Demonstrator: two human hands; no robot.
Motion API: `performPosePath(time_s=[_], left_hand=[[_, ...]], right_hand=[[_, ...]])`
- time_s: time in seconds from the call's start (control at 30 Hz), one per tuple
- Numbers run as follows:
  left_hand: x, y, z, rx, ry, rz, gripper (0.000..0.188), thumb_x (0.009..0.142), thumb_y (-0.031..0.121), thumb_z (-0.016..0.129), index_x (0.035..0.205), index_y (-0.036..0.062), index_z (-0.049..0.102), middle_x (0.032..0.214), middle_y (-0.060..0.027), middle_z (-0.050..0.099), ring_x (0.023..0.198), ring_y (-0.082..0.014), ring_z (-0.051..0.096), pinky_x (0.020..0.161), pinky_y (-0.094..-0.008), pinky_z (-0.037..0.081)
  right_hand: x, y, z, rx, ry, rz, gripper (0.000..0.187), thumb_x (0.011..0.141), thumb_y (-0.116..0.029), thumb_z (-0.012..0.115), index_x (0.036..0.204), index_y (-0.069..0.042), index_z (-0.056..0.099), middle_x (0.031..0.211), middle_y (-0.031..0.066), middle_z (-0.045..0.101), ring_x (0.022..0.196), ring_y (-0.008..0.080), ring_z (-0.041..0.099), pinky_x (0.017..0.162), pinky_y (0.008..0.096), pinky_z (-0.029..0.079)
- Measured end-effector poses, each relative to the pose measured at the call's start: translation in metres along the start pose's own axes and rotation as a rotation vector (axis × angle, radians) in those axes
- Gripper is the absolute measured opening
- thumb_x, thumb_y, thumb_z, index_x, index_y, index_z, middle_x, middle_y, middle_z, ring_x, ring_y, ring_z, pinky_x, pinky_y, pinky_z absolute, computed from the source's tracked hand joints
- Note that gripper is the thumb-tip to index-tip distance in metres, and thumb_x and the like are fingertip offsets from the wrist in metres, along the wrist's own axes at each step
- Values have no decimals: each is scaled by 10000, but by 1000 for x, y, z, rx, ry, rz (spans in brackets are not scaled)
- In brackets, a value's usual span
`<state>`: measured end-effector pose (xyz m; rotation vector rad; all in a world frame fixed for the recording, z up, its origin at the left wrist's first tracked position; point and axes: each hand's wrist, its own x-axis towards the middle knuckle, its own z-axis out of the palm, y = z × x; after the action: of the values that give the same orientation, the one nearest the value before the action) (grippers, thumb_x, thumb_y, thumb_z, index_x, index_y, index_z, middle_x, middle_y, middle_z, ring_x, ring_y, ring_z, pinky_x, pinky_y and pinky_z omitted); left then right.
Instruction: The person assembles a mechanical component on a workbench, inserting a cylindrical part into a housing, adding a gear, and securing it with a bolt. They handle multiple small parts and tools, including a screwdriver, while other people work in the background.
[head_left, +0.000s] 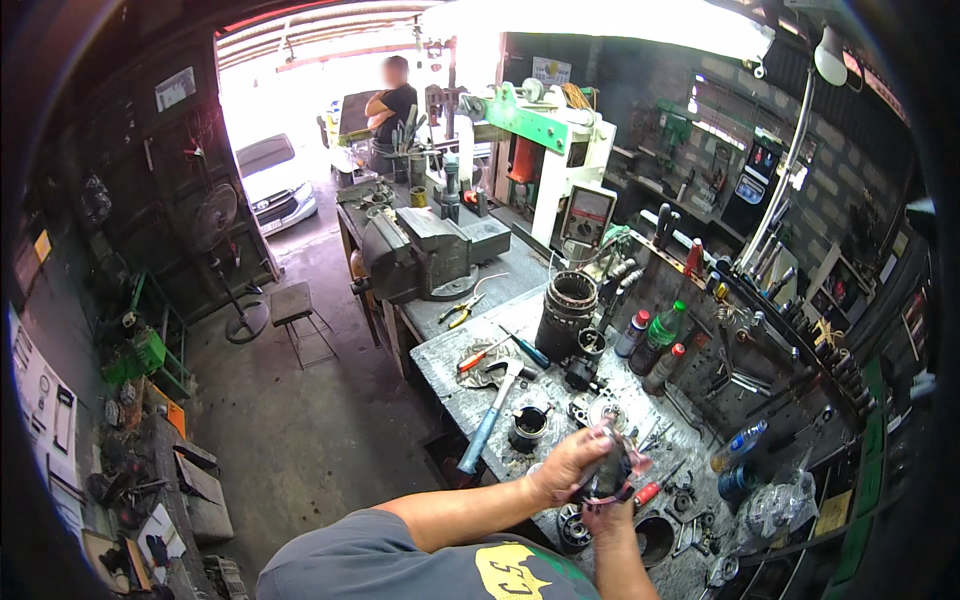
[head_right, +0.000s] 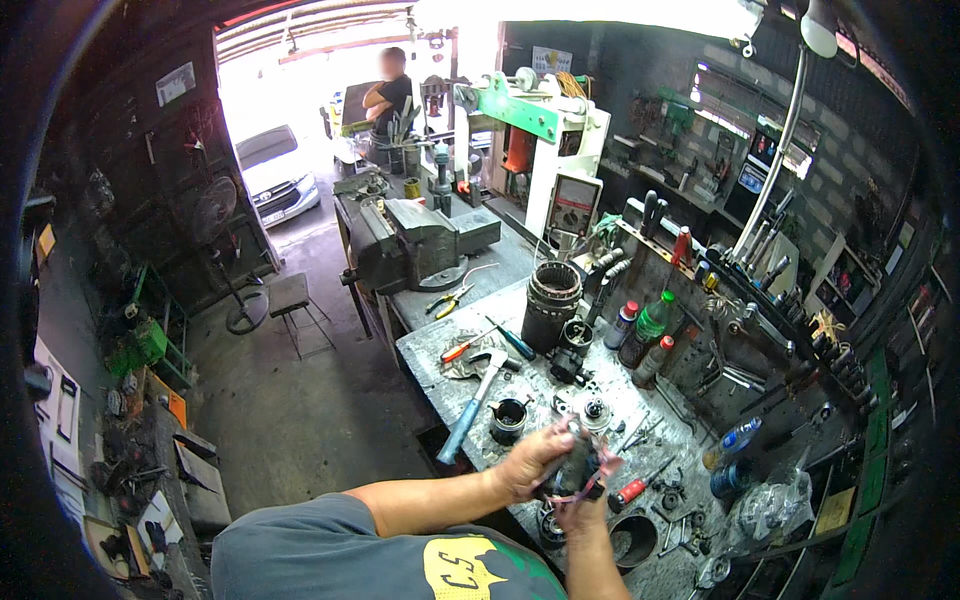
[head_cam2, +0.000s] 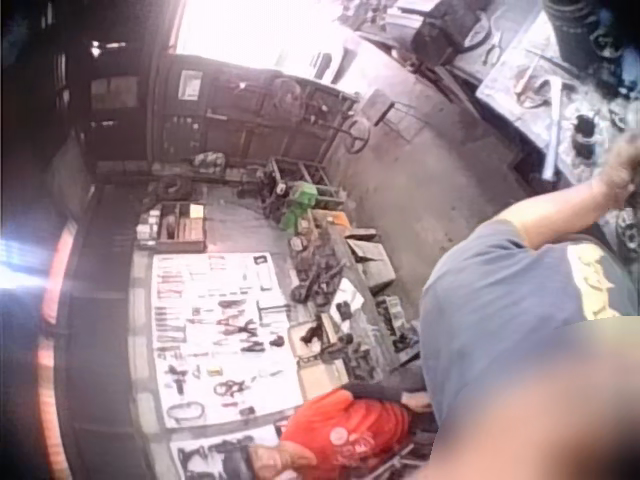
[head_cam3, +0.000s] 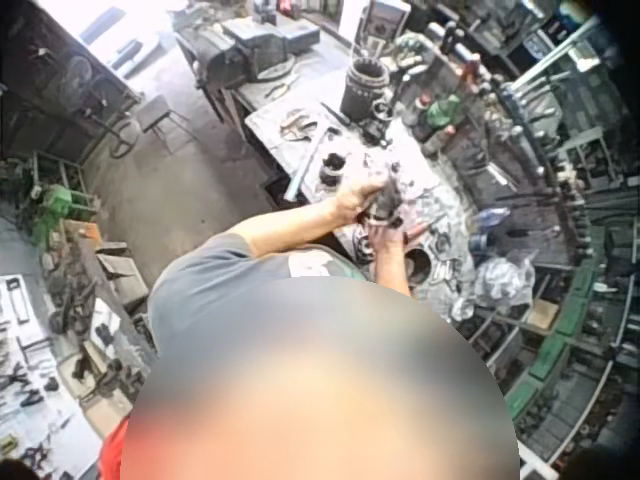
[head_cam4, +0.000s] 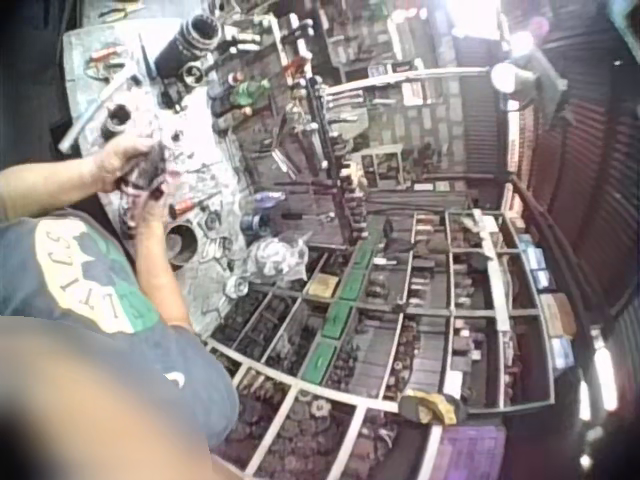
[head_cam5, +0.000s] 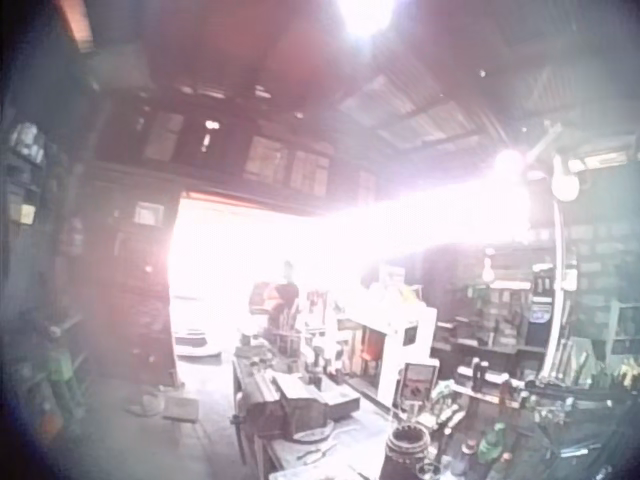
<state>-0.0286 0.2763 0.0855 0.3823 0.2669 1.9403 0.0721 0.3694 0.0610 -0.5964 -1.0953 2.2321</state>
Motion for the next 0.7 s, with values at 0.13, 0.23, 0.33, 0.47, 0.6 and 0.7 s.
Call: performPosePath(time_s=[0.13, 0.23, 0.33, 0.47, 0.6, 0.7], left_hand=[[7, -19, -12, 1192, 70, 330, 448, 1077, 352, 700, 1347, -5, 679, 1365, -161, 723, 1386, -355, 608, 1176, -488, 465], [9, 3, -26, 1851, 32, 597, 452, 1069, 511, 663, 1237, 108, 779, 1456, -147, 680, 1482, -433, 489, 1239, -544, 362], [6, 20, -33, 2044, 135, 492, 602, 1083, 641, 579, 1455, 179, 679, 1587, -196, 569, 1531, -400, 461, 1224, -575, 382], [-8, 1, -31, 715, 85, -255, 911, 1074, 728, 533, 1725, 118, 348, 1672, -87, 488, 1541, -260, 436, 1211, -478, 428], [-12, -43, -24, 1032, 167, 26, 808, 1099, 526, 665, 1665, 70, 312, 1585, -153, 504, 1475, -216, 461, 1239, -387, 385], [-8, -39, -29, 610, 171, 156, 602, 1146, 522, 569, 1545, 81, 480, 1441, -90, 626, 1340, -195, 584, 1170, -364, 467]], right_hand=[[-5, 8, 4, 177, -99, -46, 517, 1051, -523, 652, 1338, -93, 646, 1232, 111, 748, 1052, 281, 733, 881, 485, 590], [-22, -18, -12, 544, -391, 154, 606, 1004, -559, 698, 1393, -100, 621, 1279, 125, 732, 1120, 326, 718, 933, 545, 567], [-26, -42, -28, 327, -328, 266, 624, 1014, -557, 708, 1437, -108, 611, 1247, 137, 747, 1017, 344, 754, 861, 552, 607], [-4, -40, -27, -218, -190, -53, 504, 1108, -486, 654, 1212, 3, 718, 1009, 115, 785, 884, 221, 755, 821, 380, 620], [16, -30, -12, -633, -101, -287, 438, 1153, -416, 611, 1164, 6, 729, 989, 83, 779, 903, 169, 721, 806, 325, 567], [7, -38, -4, -1037, -121, -545, 371, 1176, -331, 576, 1191, 13, 713, 1063, 86, 784, 932, 178, 729, 850, 323, 573]])
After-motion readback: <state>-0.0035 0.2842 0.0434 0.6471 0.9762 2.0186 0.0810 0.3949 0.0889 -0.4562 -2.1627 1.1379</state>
